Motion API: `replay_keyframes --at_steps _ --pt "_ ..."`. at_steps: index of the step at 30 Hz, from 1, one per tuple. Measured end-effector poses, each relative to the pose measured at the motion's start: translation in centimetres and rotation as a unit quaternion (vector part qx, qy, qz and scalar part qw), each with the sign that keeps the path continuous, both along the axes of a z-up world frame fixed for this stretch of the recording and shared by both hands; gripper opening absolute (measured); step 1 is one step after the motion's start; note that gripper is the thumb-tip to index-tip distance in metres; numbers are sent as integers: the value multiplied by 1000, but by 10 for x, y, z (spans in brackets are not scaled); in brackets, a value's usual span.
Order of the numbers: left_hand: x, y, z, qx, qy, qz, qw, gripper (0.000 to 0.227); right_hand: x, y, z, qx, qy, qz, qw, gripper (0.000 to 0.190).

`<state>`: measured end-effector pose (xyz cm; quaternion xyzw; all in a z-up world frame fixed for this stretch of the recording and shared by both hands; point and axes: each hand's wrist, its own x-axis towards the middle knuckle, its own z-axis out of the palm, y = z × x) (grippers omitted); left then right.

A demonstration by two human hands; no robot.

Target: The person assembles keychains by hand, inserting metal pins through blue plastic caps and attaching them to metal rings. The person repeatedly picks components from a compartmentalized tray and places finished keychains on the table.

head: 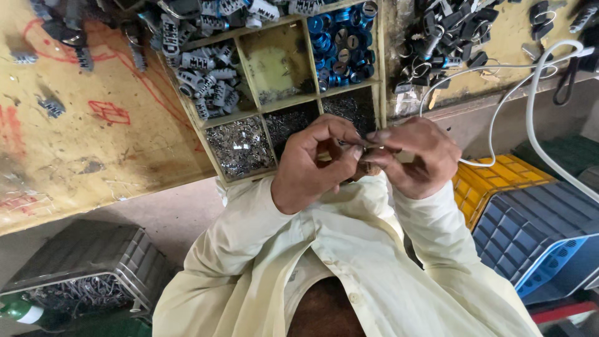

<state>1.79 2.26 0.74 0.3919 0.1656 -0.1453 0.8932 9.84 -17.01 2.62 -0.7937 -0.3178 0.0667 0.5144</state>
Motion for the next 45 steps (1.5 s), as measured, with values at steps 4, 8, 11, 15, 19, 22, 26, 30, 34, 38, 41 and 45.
replay_keyframes --at_steps 4,8,11,15,19,22,26,30,34,38,41,45 --pt "8 9 12 234 -68 -29 969 17 12 -5 23 -147 -237 77 957 31" --pt "6 26 17 155 -80 -84 981 16 5 8 29 -94 -164 80 979 32" --pt "2 34 13 32 -28 -131 991 20 2 16 20 -36 -105 70 991 33" --pt "-6 38 2 -62 32 -141 988 27 -1 17 17 -104 -260 92 956 34" --pt "-9 29 -5 -156 86 -102 979 31 -7 23 20 -119 -241 61 961 32" --pt "-7 22 -4 -170 103 -92 976 31 -6 26 20 -102 -150 25 983 31" --pt "-8 25 7 74 -63 -31 995 19 8 18 17 -48 10 74 996 30" --pt "-16 45 18 270 -69 -62 958 19 4 27 23 -144 -220 117 958 29" --pt "-38 74 20 -68 40 -100 992 20 3 62 38 -60 -143 192 969 29" --pt "-67 82 19 45 93 37 994 14 18 111 45 -151 -96 134 975 23" --pt "-82 85 18 144 69 137 978 12 25 157 24 -168 -216 81 958 29" --pt "-86 88 20 164 18 209 964 12 27 183 1 -170 -256 55 950 30"
